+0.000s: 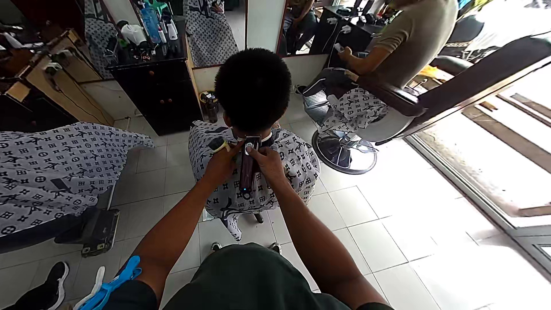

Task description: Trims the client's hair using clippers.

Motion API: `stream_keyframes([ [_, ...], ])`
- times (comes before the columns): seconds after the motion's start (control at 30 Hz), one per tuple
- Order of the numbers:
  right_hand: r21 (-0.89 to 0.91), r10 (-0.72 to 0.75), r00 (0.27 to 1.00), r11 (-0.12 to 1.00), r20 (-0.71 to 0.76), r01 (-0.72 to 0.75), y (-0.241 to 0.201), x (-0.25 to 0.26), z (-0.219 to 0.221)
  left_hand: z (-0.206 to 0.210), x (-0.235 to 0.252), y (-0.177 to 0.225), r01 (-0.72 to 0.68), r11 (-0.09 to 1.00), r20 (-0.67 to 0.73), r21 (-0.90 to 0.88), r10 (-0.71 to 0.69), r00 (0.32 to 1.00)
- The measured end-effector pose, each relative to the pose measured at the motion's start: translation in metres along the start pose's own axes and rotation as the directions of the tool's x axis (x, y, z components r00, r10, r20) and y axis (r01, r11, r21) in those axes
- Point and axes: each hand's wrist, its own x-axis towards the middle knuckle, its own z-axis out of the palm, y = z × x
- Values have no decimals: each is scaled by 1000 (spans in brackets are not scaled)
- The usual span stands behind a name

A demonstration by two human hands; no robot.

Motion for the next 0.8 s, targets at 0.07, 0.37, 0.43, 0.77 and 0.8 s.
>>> stream_keyframes([
  [0.07, -14, 0, 1000, 1000, 0, 0, -1, 0, 1, 0, 0, 0, -4, 1000, 0, 5, 4, 1000],
  [0.37, -15, -5, 1000, 1000, 5, 5, 0, 0, 2, -3, 3, 2, 52, 998, 59, 41, -54, 997],
  [0.43, -5, 3, 1000, 1000, 6, -3, 0, 1, 1, -2, 3, 1, 42, 998, 50, 37, -44, 998],
  [0.77, -26, -11, 1000, 1000, -3, 11, 0, 2, 3, -2, 4, 1, 35, 998, 52, 52, -38, 998],
  [0.8, -46, -34, 999, 998, -9, 33, -1, 2, 3, -3, 4, 1, 41, 998, 53, 54, -43, 998],
])
